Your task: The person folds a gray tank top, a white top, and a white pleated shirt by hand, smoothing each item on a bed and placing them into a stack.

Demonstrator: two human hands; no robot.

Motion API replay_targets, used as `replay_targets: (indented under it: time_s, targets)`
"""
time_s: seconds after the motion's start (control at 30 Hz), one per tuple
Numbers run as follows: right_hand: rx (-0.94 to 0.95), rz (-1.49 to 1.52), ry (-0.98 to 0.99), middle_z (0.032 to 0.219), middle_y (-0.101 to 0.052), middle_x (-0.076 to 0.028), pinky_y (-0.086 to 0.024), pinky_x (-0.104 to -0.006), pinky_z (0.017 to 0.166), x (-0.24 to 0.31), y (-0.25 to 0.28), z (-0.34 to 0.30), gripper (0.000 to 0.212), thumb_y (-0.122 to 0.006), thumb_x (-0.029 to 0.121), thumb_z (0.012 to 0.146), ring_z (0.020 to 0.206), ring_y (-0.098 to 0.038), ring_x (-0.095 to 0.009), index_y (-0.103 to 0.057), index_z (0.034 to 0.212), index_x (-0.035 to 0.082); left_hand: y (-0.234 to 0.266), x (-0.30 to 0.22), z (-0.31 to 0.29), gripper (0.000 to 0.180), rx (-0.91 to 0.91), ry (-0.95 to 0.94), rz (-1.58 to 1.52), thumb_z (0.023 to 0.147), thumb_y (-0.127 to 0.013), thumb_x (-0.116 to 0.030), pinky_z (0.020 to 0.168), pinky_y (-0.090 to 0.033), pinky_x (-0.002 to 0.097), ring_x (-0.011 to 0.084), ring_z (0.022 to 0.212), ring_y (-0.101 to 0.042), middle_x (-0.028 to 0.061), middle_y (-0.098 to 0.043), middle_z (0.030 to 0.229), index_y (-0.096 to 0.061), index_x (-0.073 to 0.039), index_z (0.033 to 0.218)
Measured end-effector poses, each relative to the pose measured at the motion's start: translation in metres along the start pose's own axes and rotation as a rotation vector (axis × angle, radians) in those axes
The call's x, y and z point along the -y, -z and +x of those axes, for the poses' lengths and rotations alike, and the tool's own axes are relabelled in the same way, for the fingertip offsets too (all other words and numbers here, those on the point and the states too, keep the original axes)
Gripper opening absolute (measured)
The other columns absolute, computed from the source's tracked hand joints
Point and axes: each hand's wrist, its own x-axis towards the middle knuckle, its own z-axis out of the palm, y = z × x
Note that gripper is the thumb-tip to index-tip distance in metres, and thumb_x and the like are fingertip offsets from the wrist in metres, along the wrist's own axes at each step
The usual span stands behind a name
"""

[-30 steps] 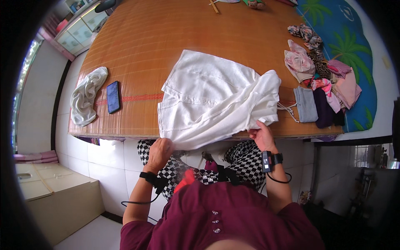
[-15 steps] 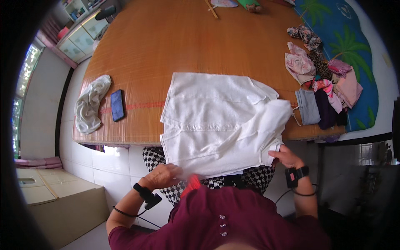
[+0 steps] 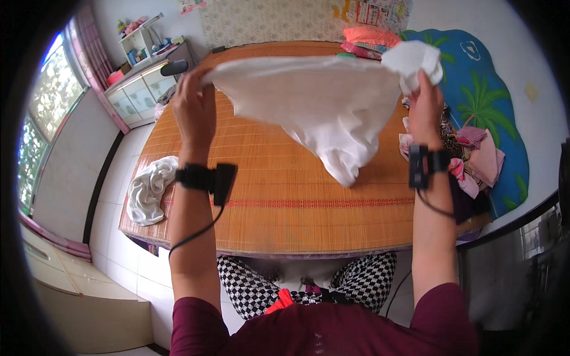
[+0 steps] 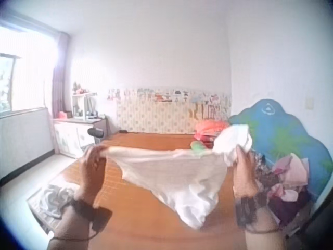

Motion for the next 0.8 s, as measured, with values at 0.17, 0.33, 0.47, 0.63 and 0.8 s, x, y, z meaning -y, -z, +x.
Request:
replay_targets:
  time_s: [0.17,0.33,0.47,0.63,0.8]
  targets:
    - [-0.079,-0.102,-0.259,0.103,-0.062,0.001,-0.044,-0.0242,0.065,-0.069,0.081,-0.102,0.032,-0.061,0.02,0.093,0.083,-0.057,-0.009,-0.057,0.122,0.007,0.013,0.01,-0.114,0.029,0.285,0.09,0.043,0.078,-0.06,0.005,0.072,-0.049,0.0375,0.0313,0.084,-0.059,0.0131,-0.059,0.092,-0.066,-0.005,0.104]
    - [-0.218,-0.107,-0.685,0.096,-0.062,0.001,-0.046,-0.0247,0.055,-0.137,0.159,-0.242,0.025,-0.068,0.022,0.089,0.073,-0.058,-0.01,-0.059,0.109,0.01,0.032,0.02,-0.268,0.027,0.589,0.241,0.1,0.077,-0.061,0.0,0.079,-0.05,0.0386,0.0301,0.093,-0.06,0.0101,-0.062,0.097,-0.069,-0.008,0.102]
    - [-0.19,-0.1,-0.946,0.095,-0.065,-0.002,-0.051,-0.0275,0.054,-0.141,0.191,-0.316,0.028,-0.065,0.026,0.091,0.076,-0.064,-0.014,-0.059,0.111,0.009,0.067,0.017,-0.365,0.028,0.733,0.482,0.145,0.076,-0.06,-0.001,0.084,-0.049,0.0383,0.0307,0.098,-0.058,0.0097,-0.061,0.101,-0.068,-0.008,0.101]
    - [-0.174,-0.154,-1.067,0.094,-0.064,-0.001,-0.049,-0.0285,0.056,-0.141,0.203,-0.296,0.031,-0.066,0.036,0.089,0.077,-0.062,-0.014,-0.061,0.105,0.009,0.082,0.007,-0.389,0.034,0.676,0.533,0.127,0.073,-0.06,0.002,0.09,-0.046,0.0401,0.0338,0.103,-0.055,0.0137,-0.058,0.108,-0.066,-0.006,0.105]
    - [-0.244,-0.117,-1.004,0.107,-0.065,-0.007,-0.051,-0.0375,0.084,-0.172,0.228,-0.265,0.032,-0.067,0.024,0.089,0.096,-0.063,-0.021,-0.06,0.112,0.002,0.059,0.021,-0.381,0.038,0.61,0.597,0.072,0.075,-0.058,0.007,0.078,-0.05,0.0334,0.0296,0.1,-0.057,0.0135,-0.057,0.11,-0.065,-0.006,0.109]
